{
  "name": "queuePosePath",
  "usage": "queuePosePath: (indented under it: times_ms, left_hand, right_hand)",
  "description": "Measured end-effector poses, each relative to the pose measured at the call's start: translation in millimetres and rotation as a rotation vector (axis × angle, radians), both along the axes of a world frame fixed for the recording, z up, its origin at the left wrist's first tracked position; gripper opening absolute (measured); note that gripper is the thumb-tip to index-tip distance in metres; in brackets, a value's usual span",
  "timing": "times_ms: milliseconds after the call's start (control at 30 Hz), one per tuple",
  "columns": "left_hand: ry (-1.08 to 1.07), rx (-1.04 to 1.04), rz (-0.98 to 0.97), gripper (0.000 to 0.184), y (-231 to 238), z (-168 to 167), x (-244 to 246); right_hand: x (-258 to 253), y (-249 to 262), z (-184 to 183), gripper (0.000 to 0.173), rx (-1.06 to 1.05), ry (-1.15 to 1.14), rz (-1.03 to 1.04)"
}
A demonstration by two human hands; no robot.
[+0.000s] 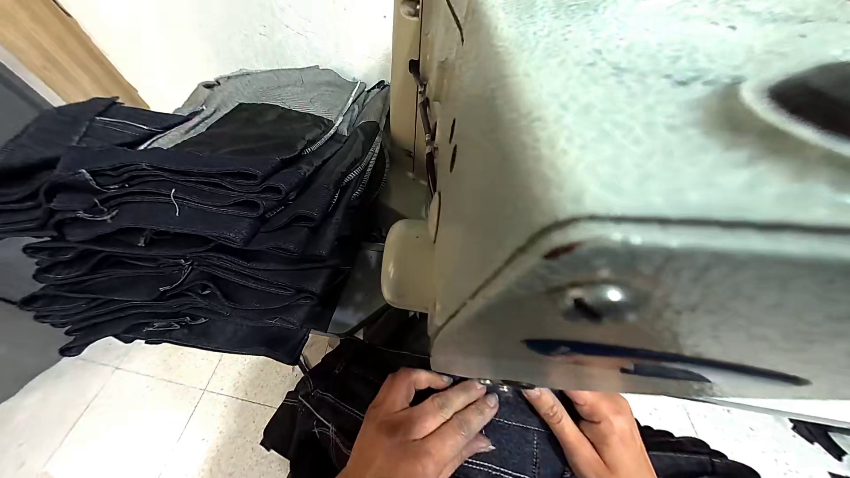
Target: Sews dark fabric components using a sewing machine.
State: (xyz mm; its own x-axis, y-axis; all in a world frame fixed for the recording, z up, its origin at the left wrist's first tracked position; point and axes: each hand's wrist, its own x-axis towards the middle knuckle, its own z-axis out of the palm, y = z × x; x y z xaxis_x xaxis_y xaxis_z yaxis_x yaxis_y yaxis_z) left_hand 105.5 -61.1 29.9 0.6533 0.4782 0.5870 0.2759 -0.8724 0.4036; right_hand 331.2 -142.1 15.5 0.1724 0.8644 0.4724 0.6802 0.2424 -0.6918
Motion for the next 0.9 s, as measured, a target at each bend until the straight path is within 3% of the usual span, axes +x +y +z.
queuePosePath:
  times_ms: [300,633,900]
  left_hand:
    - [-0.006,-0.019,0.007,0.025,-1.9,-0.5,-1.3]
    - [-0.103,-0.031,-0.038,0.022,4.3,-12.2,-5.6]
    - [-0.191,-0.073,-0.109,0.016,11.0,-17.6,-4.4]
  right_hand:
    - [-1.9,-0.2,0.1,0.036,0.008,-0.006,-0.026]
    - [-0.8,8.9,-3.8,0.043,0.047,-0.066,0.002]
    - [-5.3,9.5,-10.7,0.047,0.060,-0.089,-0.090]
